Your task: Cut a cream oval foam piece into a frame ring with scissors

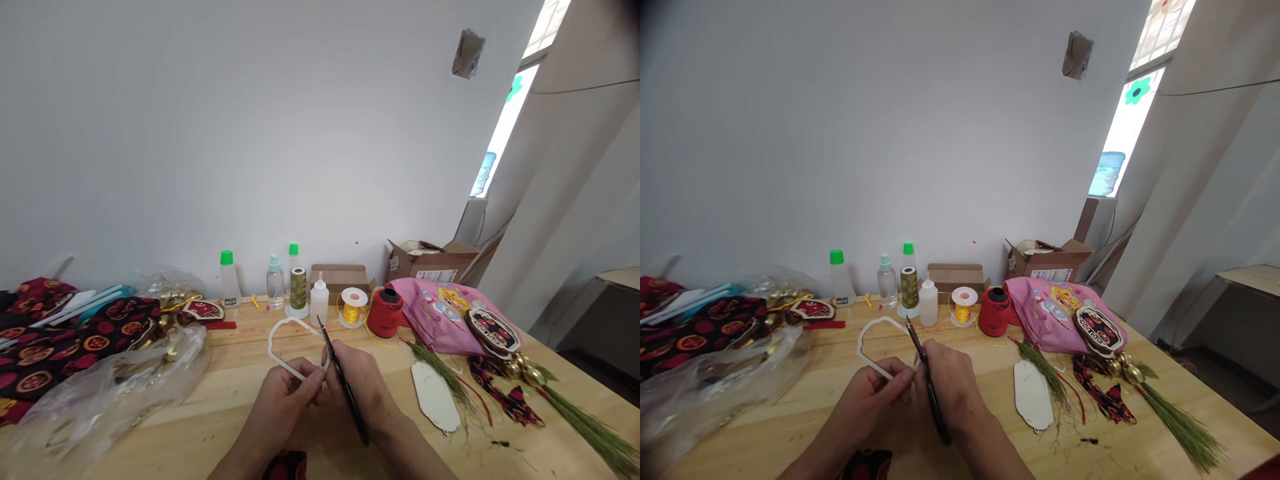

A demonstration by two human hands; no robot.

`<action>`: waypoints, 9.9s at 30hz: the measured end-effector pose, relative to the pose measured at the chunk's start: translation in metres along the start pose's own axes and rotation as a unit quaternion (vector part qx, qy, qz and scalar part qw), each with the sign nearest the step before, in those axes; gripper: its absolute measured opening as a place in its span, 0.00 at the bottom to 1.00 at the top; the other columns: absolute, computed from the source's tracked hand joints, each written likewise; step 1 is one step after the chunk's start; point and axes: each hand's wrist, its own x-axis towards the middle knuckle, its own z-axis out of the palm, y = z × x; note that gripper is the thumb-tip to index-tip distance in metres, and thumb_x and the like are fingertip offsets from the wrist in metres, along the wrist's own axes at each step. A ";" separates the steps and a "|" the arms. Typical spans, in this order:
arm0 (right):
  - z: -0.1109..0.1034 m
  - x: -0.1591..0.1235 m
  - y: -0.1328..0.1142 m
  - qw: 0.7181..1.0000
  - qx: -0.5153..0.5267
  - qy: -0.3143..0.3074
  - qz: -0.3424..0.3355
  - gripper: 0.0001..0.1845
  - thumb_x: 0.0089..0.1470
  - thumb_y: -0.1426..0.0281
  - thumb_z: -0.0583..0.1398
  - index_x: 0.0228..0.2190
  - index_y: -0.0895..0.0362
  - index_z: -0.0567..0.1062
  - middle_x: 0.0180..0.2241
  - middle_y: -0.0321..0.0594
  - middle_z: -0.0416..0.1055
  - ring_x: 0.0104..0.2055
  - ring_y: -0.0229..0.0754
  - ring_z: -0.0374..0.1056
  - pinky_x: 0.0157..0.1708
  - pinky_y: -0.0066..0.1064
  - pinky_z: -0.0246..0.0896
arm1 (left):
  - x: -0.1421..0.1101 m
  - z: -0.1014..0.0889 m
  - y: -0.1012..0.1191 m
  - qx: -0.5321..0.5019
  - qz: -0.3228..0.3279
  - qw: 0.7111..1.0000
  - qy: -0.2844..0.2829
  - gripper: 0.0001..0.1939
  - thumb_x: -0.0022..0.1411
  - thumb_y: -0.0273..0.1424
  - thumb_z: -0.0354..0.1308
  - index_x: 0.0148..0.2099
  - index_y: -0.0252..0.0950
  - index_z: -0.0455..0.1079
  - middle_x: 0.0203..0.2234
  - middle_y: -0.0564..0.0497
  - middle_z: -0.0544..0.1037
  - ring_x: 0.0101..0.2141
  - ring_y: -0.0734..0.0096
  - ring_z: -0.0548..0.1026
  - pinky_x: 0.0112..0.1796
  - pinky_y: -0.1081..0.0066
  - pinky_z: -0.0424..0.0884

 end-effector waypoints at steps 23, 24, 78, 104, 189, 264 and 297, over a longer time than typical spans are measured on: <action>-0.003 -0.009 0.040 0.999 -0.027 0.045 -0.004 0.15 0.37 0.79 0.54 0.32 0.56 0.66 0.29 0.38 0.60 0.33 0.41 0.58 0.31 0.28 0.54 | 0.015 -0.019 -0.012 -0.258 -0.133 0.957 0.027 0.10 0.44 0.33 0.61 0.27 0.30 0.72 0.18 0.51 0.74 0.21 0.78 0.69 0.28 0.76 0.65; -0.001 -0.010 0.039 0.999 -0.038 0.035 0.002 0.15 0.37 0.79 0.54 0.31 0.56 0.66 0.29 0.38 0.60 0.33 0.41 0.58 0.30 0.28 0.54 | 0.014 -0.016 -0.013 -0.256 -0.116 0.959 0.030 0.09 0.44 0.33 0.61 0.26 0.30 0.72 0.17 0.52 0.73 0.20 0.79 0.68 0.27 0.77 0.64; -0.003 -0.010 0.029 0.960 -0.238 -0.055 0.134 0.06 0.43 0.72 0.56 0.29 0.53 0.68 0.29 0.37 0.63 0.27 0.37 0.62 0.21 0.26 0.44 | 0.000 0.001 -0.011 -0.226 -0.126 0.960 0.109 0.09 0.48 0.33 0.56 0.24 0.31 0.71 0.13 0.55 0.71 0.19 0.79 0.67 0.26 0.78 0.64; 0.005 -0.012 0.020 0.965 -0.224 -0.094 0.103 0.08 0.41 0.74 0.56 0.29 0.53 0.66 0.29 0.36 0.61 0.27 0.35 0.60 0.21 0.25 0.40 | 0.000 0.002 -0.013 -0.228 -0.113 0.962 0.098 0.09 0.48 0.32 0.56 0.23 0.31 0.70 0.14 0.54 0.72 0.18 0.80 0.64 0.24 0.80 0.62; -0.002 -0.010 0.021 0.978 -0.171 -0.091 0.078 0.09 0.39 0.79 0.54 0.25 0.54 0.66 0.26 0.32 0.60 0.25 0.32 0.57 0.20 0.23 0.38 | -0.001 0.000 -0.013 -0.159 -0.088 0.981 0.061 0.12 0.48 0.36 0.55 0.21 0.33 0.71 0.12 0.56 0.68 0.17 0.79 0.60 0.23 0.78 0.57; 0.015 -0.001 -0.013 0.882 0.421 0.178 0.113 0.11 0.42 0.73 0.58 0.32 0.57 0.68 0.18 0.29 0.63 0.18 0.31 0.62 0.19 0.22 0.58 | 0.000 0.003 -0.017 -0.269 -0.128 0.952 -0.075 0.09 0.49 0.30 0.58 0.26 0.28 0.74 0.21 0.47 0.77 0.22 0.79 0.68 0.26 0.80 0.63; 0.017 -0.007 -0.010 0.944 0.237 0.229 -0.029 0.09 0.44 0.76 0.55 0.32 0.56 0.69 0.22 0.34 0.66 0.23 0.34 0.61 0.24 0.25 0.58 | -0.001 0.002 -0.006 -0.284 -0.139 0.949 0.002 0.09 0.45 0.27 0.59 0.16 0.30 0.67 0.11 0.54 0.70 0.15 0.81 0.63 0.23 0.77 0.62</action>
